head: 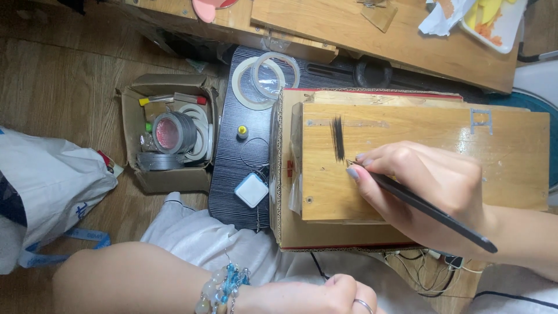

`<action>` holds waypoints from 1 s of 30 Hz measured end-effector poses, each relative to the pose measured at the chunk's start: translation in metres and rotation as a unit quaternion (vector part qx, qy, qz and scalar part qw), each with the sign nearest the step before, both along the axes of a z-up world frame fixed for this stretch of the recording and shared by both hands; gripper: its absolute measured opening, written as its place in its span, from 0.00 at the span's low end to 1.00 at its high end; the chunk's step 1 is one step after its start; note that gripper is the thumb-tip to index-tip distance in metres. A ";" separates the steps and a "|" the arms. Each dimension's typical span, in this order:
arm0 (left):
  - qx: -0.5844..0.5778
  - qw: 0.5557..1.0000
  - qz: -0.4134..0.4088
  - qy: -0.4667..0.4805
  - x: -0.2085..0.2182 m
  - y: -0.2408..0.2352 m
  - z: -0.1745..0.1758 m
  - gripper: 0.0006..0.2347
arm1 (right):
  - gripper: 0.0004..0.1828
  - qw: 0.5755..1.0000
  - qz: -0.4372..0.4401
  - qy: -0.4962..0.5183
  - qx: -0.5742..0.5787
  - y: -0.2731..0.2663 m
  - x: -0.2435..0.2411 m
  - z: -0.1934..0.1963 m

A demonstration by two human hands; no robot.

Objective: A person meticulously arranges fine black fibers on a yellow adhesive strip using tweezers and marks the wooden board with a pen, likely for eyelash extension production.

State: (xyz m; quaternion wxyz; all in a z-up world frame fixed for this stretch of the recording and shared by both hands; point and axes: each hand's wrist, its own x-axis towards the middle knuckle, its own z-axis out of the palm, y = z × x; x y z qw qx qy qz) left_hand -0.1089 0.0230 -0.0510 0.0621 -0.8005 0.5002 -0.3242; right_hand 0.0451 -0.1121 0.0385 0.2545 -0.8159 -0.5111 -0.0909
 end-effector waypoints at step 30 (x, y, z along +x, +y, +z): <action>-0.042 0.953 -0.086 0.287 0.045 0.021 0.066 0.09 | 0.07 0.895 -0.243 0.278 0.250 -0.148 0.039 -0.015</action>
